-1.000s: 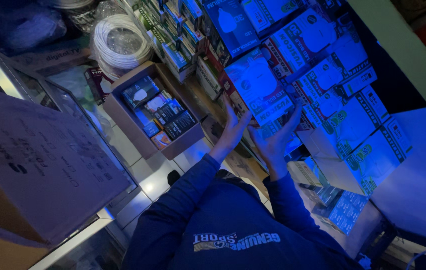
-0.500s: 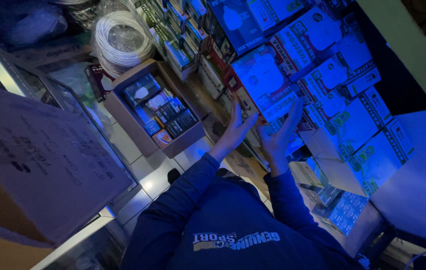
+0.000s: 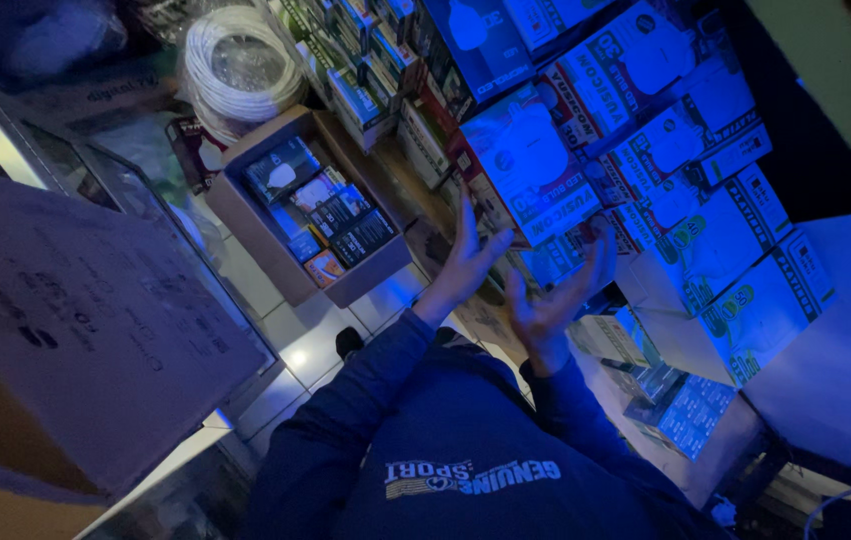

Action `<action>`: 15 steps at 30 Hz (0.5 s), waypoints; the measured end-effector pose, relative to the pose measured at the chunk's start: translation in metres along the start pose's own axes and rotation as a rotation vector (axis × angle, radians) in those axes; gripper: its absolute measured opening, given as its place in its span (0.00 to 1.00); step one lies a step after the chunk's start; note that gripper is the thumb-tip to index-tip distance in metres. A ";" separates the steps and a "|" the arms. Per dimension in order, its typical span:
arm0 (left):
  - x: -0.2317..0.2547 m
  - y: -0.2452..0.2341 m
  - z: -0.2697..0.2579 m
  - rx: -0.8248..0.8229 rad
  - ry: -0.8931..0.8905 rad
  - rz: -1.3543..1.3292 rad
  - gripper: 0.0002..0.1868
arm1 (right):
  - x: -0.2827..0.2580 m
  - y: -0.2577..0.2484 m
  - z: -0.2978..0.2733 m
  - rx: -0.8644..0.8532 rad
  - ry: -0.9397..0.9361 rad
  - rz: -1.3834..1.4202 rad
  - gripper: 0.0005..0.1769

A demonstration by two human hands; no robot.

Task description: The person opens cardboard boxes, removes several individual light bulb boxes from within, and then organizes them into other boxes on the floor of a storage area.

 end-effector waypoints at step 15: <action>-0.003 -0.085 -0.064 0.331 -0.173 0.173 0.41 | -0.055 0.083 -0.003 -0.410 -0.008 0.360 0.30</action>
Point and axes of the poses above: each hand's wrist, its own z-axis towards the middle knuckle, its own y-axis out of the palm, x = y × z, the point moved 2 cm from there along z, towards the middle knuckle, and after that the axes turned 9 degrees about -x, right-handed, at the moved point
